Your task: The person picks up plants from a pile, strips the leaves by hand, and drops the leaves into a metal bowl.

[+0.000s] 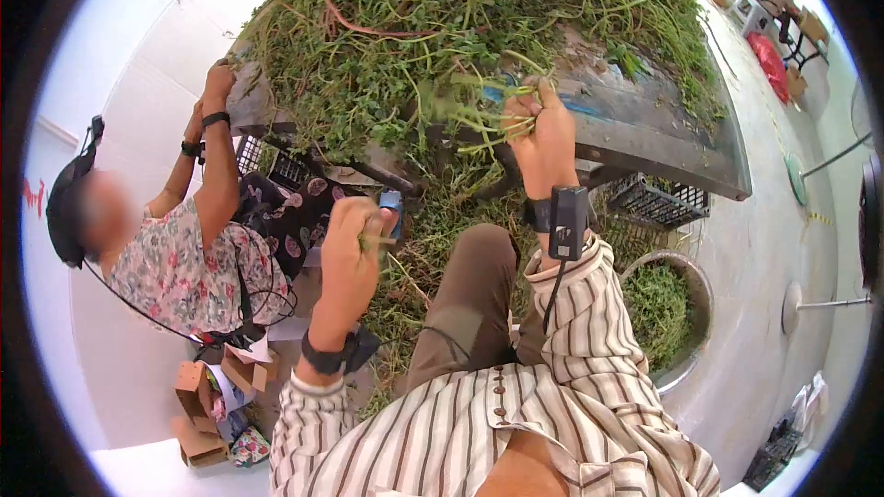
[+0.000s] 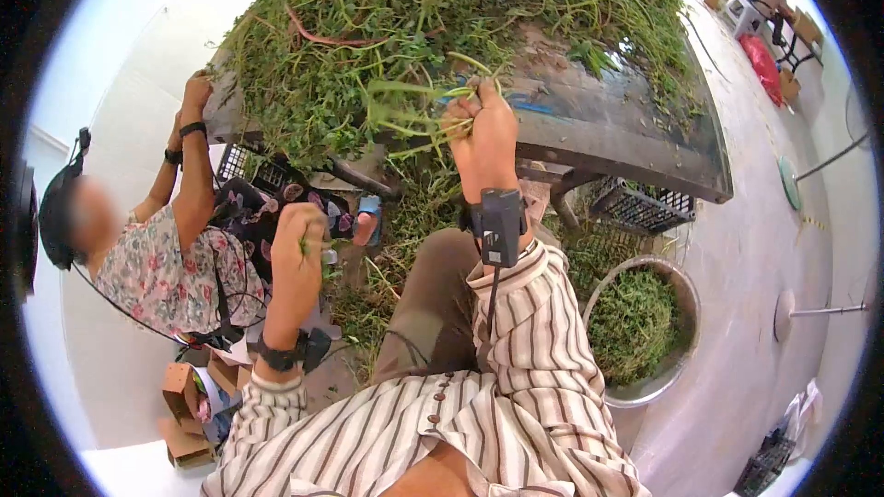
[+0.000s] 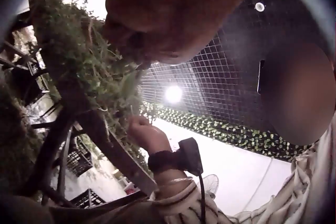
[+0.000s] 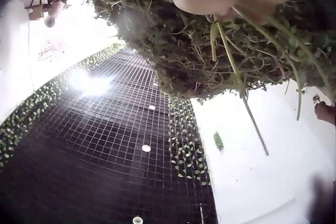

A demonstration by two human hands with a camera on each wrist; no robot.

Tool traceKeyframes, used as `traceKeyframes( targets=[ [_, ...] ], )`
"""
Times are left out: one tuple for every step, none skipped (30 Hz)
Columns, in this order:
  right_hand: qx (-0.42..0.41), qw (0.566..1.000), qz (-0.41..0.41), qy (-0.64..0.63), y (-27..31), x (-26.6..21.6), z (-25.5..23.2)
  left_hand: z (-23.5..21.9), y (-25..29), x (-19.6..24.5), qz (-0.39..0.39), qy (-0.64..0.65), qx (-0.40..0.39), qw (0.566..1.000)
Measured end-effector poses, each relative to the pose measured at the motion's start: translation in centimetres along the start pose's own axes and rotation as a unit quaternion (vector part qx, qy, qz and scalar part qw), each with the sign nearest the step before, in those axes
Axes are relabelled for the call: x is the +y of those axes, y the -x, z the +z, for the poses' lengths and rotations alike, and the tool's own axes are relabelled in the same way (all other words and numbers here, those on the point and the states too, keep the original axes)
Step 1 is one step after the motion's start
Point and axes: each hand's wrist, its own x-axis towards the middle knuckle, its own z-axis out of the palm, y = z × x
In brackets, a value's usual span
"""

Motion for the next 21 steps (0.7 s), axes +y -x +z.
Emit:
traceKeyframes(
  targets=[
    [0.047,0.998,-0.011,0.05,0.4,0.4,1.1,0.1,-0.9,0.6,-0.018,0.043,-0.015,0.999],
    [0.042,0.998,-0.008,0.05,0.6,0.6,1.2,0.3,-1.8,1.0,-0.035,0.086,-0.031,0.995],
    [0.035,0.999,0.005,0.04,0.7,0.7,1.3,0.6,-2.8,1.1,-0.035,0.084,-0.025,0.996],
    [0.028,0.999,0.019,0.032,0.8,0.7,1.4,1.1,-3.7,1.3,-0.022,0.074,-0.018,0.997],
    [0.04,0.998,0.023,0.042,0.9,0.8,1.7,1.6,-4.6,1.4,-0.009,0.065,-0.01,0.998],
    [0.036,0.998,0.024,0.046,1.0,0.9,1.8,2.1,-5.5,1.5,-0.009,0.067,-0.004,0.998],
    [0.022,0.998,0.035,0.047,1.1,0.9,1.9,2.7,-6.3,1.5,0.039,0.06,0.008,0.997],
    [0.009,0.998,0.045,0.047,1.1,1.0,1.9,3.2,-6.9,1.4,0.087,0.053,0.02,0.995],
    [0.012,0.998,0.052,0.044,1.2,1.0,1.9,4.0,-6.9,0.8,0.043,0.056,-0.031,0.997],
    [0.011,0.998,0.052,0.045,1.3,1.1,2.1,4.2,-7.2,1.0,0.043,0.056,-0.03,0.997],
    [0.004,0.997,0.06,0.053,1.4,1.2,2.1,4.6,-7.4,1.5,0.088,0.039,-0.038,0.995],
    [-0.002,0.996,0.067,0.061,1.4,1.3,2.2,5.0,-7.6,1.8,0.132,0.021,-0.048,0.99],
    [-0.016,0.995,0.07,0.065,1.5,1.5,2.3,5.4,-7.9,1.9,0.149,-0.022,-0.042,0.988],
    [-0.013,0.996,0.069,0.063,1.6,1.6,2.3,5.4,-7.8,2.0,0.149,-0.021,-0.045,0.988],
    [-0.017,0.996,0.067,0.063,1.6,1.5,2.3,5.1,-7.7,2.2,0.132,-0.064,-0.068,0.987],
    [-0.022,0.996,0.064,0.063,1.5,1.4,2.3,4.8,-7.6,2.3,0.115,-0.107,-0.09,0.983],
    [0.006,0.998,0.052,0.042,1.2,1.1,2.3,4.7,-7.3,2.1,0.118,-0.107,-0.093,0.983],
    [0.009,0.998,0.048,0.039,1.1,0.8,2.3,4.4,-6.8,2.0,0.108,-0.105,-0.101,0.983],
    [0.043,0.998,0.033,0.019,1.1,0.3,2.6,4.1,-6.2,1.8,0.098,-0.103,-0.11,0.984],
    [0.076,0.997,0.017,-0.002,0.9,-0.1,2.7,3.5,-5.5,1.3,0.103,-0.103,-0.115,0.983],
    [0.045,0.999,-0.023,0.0,0.3,-1.2,1.7,2.6,-4.5,0.5,0.107,-0.112,-0.096,0.983]
  ],
)
